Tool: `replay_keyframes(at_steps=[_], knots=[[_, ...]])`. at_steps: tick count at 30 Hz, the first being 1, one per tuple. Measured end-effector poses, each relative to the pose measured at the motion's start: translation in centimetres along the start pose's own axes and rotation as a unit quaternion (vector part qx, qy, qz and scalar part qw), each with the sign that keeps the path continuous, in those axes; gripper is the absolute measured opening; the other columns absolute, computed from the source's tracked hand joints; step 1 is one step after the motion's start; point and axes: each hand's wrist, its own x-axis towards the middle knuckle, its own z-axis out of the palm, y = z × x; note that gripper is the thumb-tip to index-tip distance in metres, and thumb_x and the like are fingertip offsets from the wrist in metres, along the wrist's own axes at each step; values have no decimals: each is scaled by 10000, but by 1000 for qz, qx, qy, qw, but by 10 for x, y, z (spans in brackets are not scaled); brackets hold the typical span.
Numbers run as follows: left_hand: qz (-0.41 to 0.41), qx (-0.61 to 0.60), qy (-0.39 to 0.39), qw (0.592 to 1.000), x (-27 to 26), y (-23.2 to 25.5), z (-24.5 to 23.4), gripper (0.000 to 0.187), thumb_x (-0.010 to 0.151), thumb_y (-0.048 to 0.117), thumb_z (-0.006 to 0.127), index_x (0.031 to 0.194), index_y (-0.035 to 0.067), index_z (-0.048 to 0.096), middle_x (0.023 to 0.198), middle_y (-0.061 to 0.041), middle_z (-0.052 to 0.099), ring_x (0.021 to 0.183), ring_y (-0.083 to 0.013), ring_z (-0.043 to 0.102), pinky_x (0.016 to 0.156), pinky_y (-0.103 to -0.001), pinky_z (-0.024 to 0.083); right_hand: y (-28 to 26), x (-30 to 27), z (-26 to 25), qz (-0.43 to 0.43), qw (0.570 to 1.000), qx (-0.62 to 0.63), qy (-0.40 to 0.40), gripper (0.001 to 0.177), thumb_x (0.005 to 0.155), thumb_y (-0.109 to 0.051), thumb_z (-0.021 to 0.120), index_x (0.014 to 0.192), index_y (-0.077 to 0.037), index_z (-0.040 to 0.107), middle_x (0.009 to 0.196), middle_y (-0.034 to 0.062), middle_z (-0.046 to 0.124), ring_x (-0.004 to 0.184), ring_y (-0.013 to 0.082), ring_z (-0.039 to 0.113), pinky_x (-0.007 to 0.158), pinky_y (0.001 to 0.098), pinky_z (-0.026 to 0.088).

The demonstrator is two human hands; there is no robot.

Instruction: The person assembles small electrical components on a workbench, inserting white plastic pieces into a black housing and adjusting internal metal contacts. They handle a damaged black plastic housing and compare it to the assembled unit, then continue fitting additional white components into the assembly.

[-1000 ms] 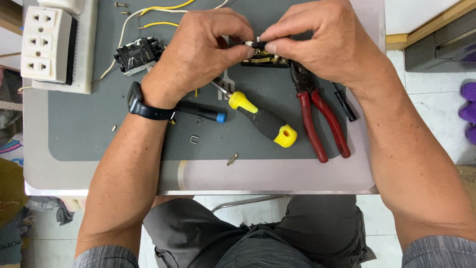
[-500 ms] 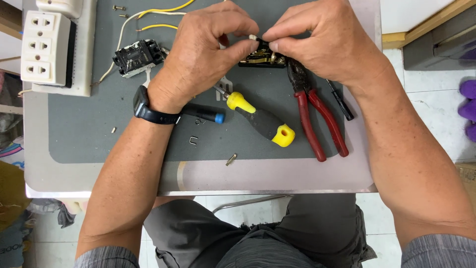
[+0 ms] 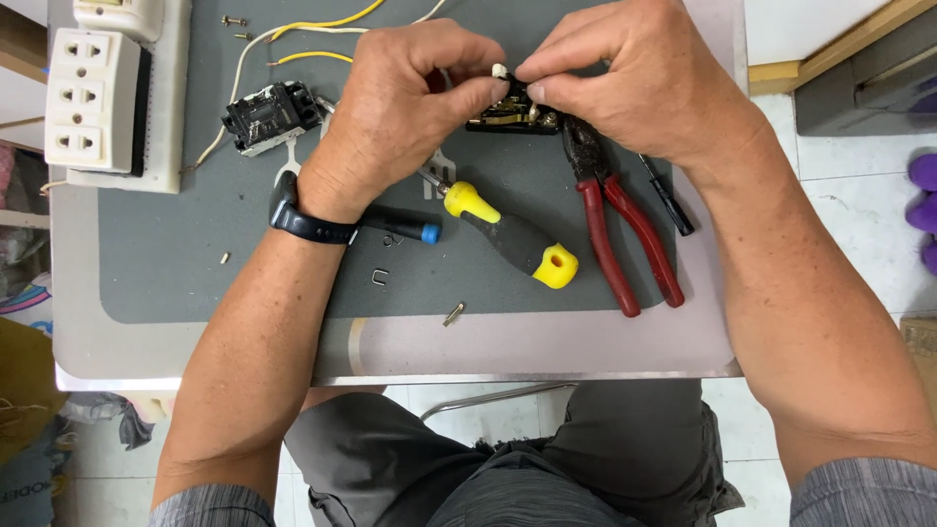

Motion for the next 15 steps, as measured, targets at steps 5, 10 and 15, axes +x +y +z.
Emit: replay_keyframes(at_steps=[5,10,15], knots=[[39,-10,-4,999,3,2,5,76,954,-2,705,1012,46,717,872,-56,627,756,-141,559,635,-264,440,3,-1,-5,-40,999,-20,-14,91,914,104,682,972,76,746,913,161,713,835,209,662,696,270,503],[92,41,18,995,7,-6,13,92,934,45,748,1022,51,722,946,-62,654,881,-205,606,817,-357,427,2,-3,-11,-15,999,-43,-20,133,978,20,614,945,57,738,948,148,715,885,217,657,737,314,509],[130,87,22,987,8,-11,16,54,944,92,767,991,67,754,1051,-65,621,949,-236,585,845,-384,412,-4,-1,-7,73,997,7,-4,240,1029,-68,701,800,3,696,816,42,661,740,108,578,606,237,438]])
